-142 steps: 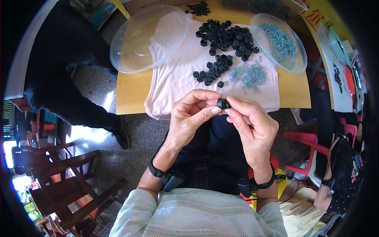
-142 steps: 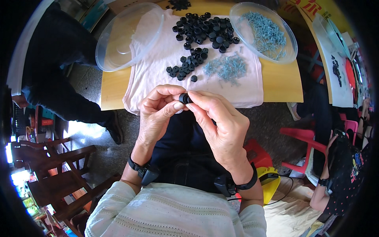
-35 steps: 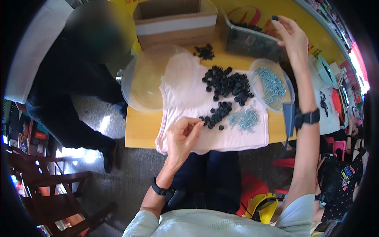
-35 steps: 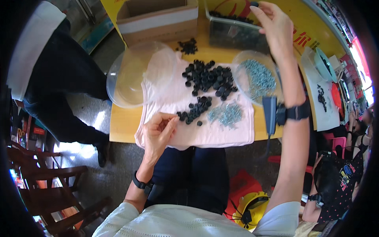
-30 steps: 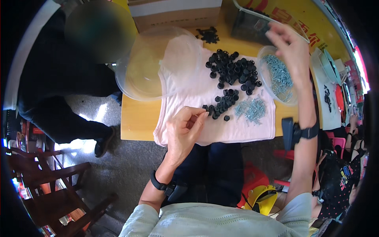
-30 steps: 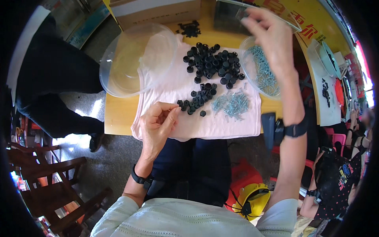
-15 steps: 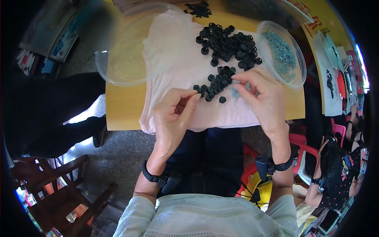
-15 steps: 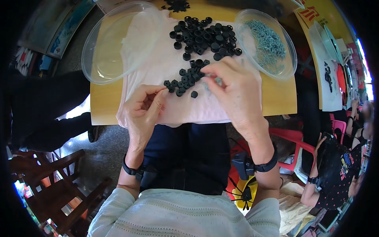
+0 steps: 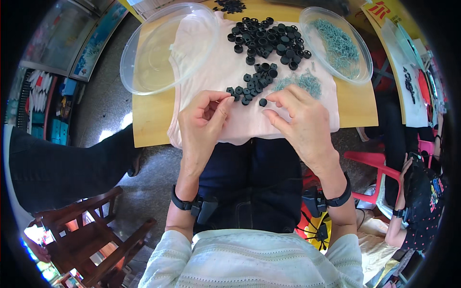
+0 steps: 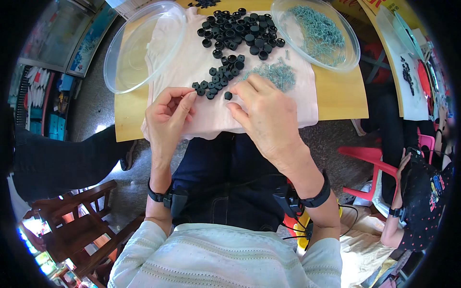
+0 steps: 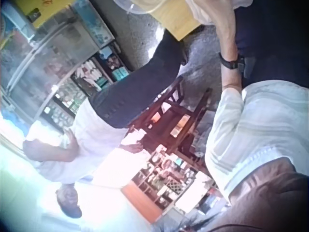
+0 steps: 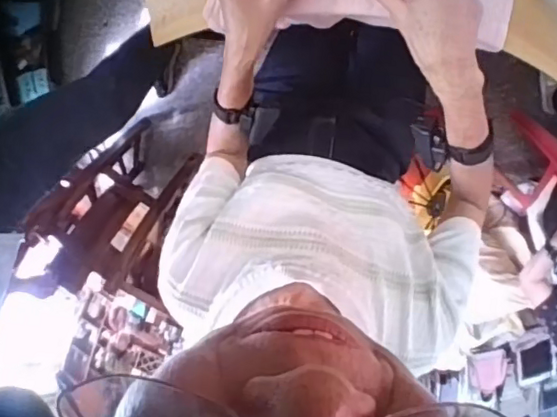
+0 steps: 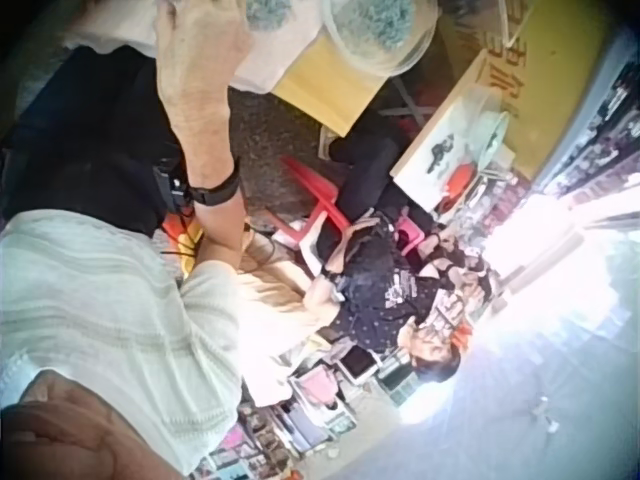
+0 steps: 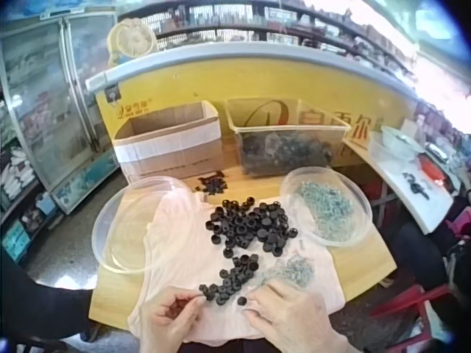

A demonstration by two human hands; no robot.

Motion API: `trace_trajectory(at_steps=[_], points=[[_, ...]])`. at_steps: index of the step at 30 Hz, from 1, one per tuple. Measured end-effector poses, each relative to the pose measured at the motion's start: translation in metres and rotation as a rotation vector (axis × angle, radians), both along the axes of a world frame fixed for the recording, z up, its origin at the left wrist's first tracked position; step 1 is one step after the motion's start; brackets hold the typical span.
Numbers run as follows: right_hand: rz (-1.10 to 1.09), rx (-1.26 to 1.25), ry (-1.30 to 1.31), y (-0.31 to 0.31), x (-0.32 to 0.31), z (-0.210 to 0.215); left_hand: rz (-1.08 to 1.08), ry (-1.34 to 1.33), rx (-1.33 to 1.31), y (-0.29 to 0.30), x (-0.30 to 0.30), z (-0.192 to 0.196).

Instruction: Assembling plastic parts by inserting a metal pin and blue washer into a black plastic housing.

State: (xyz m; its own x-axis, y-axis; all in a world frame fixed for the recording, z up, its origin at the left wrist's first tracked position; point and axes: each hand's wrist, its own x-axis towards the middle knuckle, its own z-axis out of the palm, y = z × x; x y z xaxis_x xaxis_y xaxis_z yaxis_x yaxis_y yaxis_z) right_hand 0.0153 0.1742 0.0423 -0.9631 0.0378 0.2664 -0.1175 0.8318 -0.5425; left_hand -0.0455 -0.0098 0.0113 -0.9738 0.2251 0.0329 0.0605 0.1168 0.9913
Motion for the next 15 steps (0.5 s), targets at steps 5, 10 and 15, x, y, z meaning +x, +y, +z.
trace_trajectory(at_steps=[5,10,15], points=[[-0.035,-0.039,0.092,-0.008,-0.004,-0.011,0.004,0.127,-0.099,0.000,0.002,0.001],[-0.013,-0.065,0.082,-0.007,-0.004,-0.014,-0.025,0.314,-0.198,0.001,0.012,0.006],[-0.128,-0.396,0.011,0.003,0.030,-0.003,-0.130,0.389,-0.187,0.016,0.028,0.017]])
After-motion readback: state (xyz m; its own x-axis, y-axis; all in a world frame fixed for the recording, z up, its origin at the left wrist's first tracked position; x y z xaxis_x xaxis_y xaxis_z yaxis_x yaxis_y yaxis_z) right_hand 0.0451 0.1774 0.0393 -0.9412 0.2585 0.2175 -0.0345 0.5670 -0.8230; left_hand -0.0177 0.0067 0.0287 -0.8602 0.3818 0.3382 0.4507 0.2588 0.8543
